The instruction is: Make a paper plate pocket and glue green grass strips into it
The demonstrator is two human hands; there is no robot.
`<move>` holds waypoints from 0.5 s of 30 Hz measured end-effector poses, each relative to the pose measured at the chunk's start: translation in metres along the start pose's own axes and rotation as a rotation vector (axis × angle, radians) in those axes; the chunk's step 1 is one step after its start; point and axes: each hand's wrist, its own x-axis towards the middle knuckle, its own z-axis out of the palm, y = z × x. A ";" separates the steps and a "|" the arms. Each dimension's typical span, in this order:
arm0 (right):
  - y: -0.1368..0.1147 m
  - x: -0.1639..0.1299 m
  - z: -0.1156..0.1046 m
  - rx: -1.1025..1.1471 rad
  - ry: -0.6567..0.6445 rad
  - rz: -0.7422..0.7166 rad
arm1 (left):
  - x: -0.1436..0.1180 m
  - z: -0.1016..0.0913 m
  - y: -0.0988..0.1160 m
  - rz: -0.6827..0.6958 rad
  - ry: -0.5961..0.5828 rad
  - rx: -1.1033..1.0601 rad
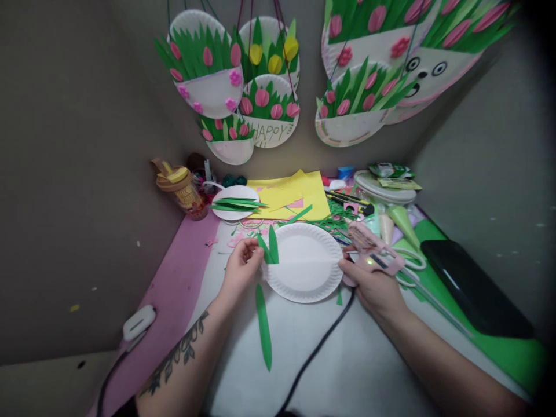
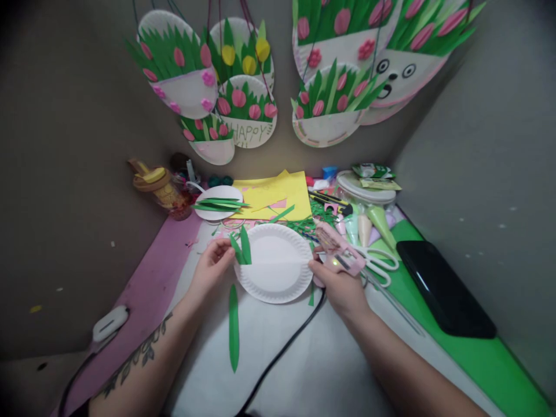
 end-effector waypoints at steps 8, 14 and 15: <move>0.001 -0.002 0.000 0.039 -0.036 0.006 | -0.004 0.000 0.003 -0.035 -0.014 -0.007; 0.002 -0.003 0.000 0.032 -0.001 0.034 | -0.003 0.003 0.003 -0.084 -0.010 -0.044; 0.002 -0.003 0.000 0.025 0.010 0.035 | -0.003 0.003 0.002 -0.084 -0.006 -0.045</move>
